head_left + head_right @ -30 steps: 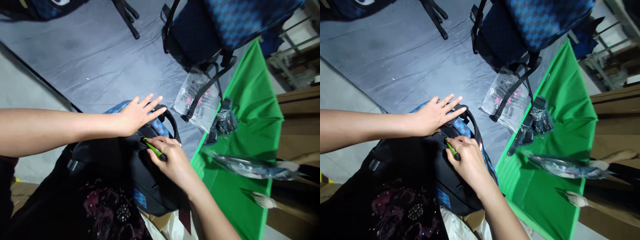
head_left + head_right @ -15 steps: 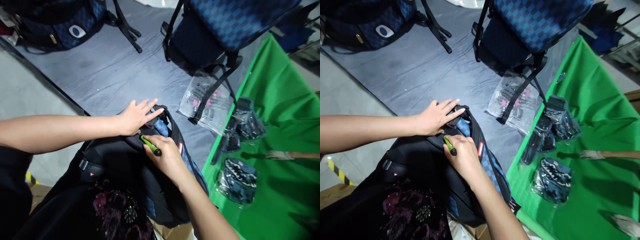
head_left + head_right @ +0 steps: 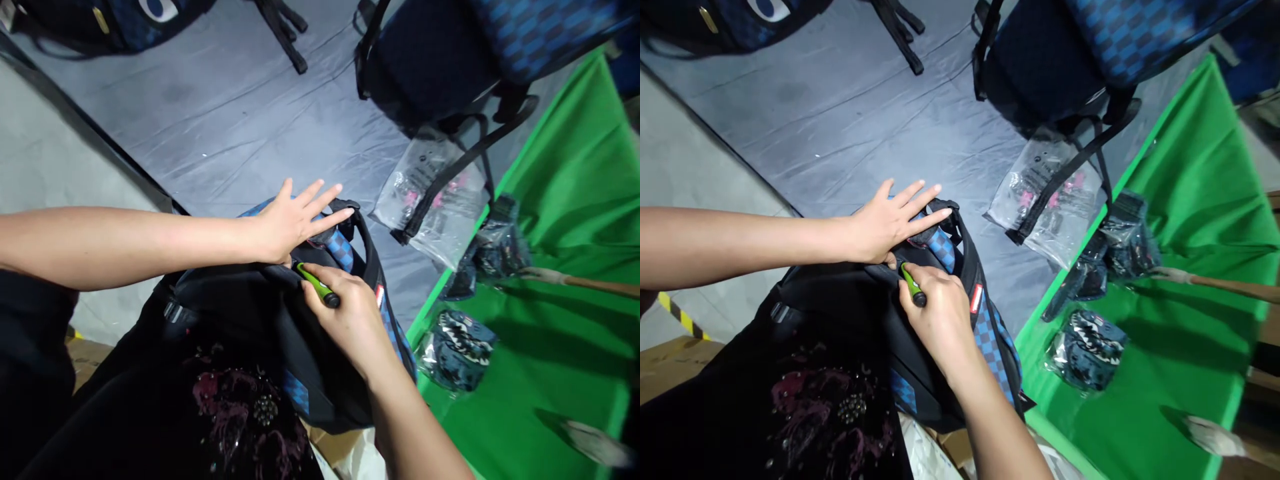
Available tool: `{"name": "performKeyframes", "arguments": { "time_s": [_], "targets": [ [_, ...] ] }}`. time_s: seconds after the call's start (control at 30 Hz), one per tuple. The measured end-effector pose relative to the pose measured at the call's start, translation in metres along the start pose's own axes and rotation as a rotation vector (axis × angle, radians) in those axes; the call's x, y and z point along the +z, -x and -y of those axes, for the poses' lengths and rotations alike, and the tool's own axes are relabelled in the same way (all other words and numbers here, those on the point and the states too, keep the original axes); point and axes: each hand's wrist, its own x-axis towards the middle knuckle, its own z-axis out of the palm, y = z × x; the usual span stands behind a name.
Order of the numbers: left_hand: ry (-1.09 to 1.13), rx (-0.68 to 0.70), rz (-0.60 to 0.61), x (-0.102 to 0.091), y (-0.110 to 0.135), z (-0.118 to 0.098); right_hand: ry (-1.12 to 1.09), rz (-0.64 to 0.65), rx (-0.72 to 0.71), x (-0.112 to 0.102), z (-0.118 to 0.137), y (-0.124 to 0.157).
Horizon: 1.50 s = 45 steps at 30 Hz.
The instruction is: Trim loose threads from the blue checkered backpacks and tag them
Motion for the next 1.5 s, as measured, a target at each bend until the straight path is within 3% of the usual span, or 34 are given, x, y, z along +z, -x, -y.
{"name": "performKeyframes", "arguments": {
  "time_s": [0.4, 0.7, 0.87, 1.13, 1.27, 1.5],
  "targets": [
    [0.042, -0.033, -0.052, 0.005, 0.001, -0.004, -0.046, -0.015, 0.064, -0.003, 0.005, 0.003],
    [0.119, -0.054, 0.002, 0.004, -0.001, -0.003, -0.063, 0.0, 0.108, -0.002, 0.011, 0.001],
    [0.172, -0.055, -0.019, 0.006, -0.002, -0.004, 0.024, -0.008, 0.139, 0.0, 0.012, 0.002],
    [0.165, -0.057, -0.02, 0.004, 0.0, -0.004, -0.095, 0.046, 0.075, -0.009, 0.005, 0.002],
    [0.148, -0.059, 0.006, 0.0, 0.001, -0.004, -0.162, 0.106, 0.119, -0.012, 0.002, 0.0],
    [0.101, -0.055, 0.032, -0.005, 0.003, -0.005, -0.197, 0.086, 0.104, -0.011, 0.001, 0.001]
  ]
}}
